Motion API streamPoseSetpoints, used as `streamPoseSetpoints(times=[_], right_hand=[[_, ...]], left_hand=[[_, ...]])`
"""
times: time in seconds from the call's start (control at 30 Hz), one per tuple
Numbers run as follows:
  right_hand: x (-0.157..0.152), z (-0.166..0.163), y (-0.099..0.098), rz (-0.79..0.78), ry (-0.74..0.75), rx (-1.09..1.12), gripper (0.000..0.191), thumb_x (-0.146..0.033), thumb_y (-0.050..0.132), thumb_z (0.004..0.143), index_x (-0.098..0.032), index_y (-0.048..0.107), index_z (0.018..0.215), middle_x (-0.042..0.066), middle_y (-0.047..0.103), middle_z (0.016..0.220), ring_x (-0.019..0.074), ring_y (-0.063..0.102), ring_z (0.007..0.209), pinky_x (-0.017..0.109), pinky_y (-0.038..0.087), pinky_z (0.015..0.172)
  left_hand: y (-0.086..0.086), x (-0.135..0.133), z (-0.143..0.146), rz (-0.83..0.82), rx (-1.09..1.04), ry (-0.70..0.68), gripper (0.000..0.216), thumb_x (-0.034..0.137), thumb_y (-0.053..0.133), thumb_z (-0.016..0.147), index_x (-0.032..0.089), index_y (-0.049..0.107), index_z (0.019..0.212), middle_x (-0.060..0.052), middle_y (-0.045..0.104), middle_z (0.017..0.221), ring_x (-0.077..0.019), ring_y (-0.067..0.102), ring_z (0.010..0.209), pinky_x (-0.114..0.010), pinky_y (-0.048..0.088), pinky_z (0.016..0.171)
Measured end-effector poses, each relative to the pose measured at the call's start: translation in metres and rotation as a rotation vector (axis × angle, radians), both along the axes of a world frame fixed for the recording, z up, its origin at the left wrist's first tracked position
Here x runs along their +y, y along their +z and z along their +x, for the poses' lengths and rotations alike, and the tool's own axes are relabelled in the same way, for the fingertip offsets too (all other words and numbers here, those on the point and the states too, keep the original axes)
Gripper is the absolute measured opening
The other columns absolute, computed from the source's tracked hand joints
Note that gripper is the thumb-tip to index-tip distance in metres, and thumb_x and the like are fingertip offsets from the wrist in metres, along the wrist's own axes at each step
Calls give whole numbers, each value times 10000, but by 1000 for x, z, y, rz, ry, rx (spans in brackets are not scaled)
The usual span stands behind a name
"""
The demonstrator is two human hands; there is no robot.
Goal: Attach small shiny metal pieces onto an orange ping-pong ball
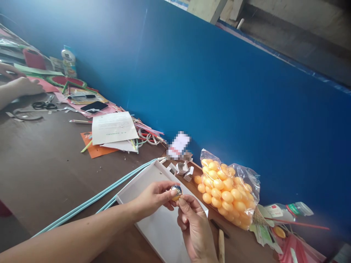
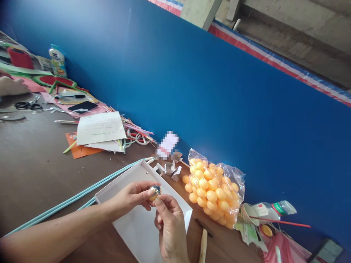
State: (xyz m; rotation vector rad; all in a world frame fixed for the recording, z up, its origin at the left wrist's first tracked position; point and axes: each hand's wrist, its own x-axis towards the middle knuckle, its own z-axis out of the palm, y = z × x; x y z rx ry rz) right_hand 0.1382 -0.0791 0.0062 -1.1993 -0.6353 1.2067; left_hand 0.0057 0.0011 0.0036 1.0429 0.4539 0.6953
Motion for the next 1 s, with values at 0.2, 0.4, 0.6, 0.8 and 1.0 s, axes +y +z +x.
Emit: streamPoseSetpoints(times=[0.2,0.4,0.6,0.8,1.0], right_hand=[[-1,1,0,11,34,41,79,-240,667,749,-203,609,788,-22,605,702,18,293,457,177,180,409],[0,0,0,23,41,53,52,-222,645,768,-188,607,775,-24,579,683,20,279,459,177,191,411],[-2,0,1,26,44,71,68,-220,657,756,-176,613,782,-13,569,691,20,275,465,176,195,409],[-2,0,1,13,37,53,82,-230,657,754,-168,605,769,-25,535,657,20,268,467,170,197,410],[-4,-1,3,7,38,37,93,-243,656,755,-167,602,751,-35,484,619,29,249,475,174,193,413]], left_hand=[[-3,0,0,23,-21,-3,463,409,604,754,124,566,1117,-47,614,816,-130,586,672,-283,498,630],[-2,-1,0,24,-19,2,461,420,605,749,129,574,1106,-50,610,830,-126,586,658,-285,500,631],[-3,0,0,33,-14,0,473,427,603,748,132,566,1116,-51,614,828,-126,592,648,-287,502,631],[-3,-1,0,30,-6,3,487,443,610,735,130,574,1106,-49,626,794,-131,595,641,-276,499,618],[-2,-2,-1,29,-2,10,499,455,607,732,128,575,1108,-48,632,770,-136,595,635,-283,495,617]])
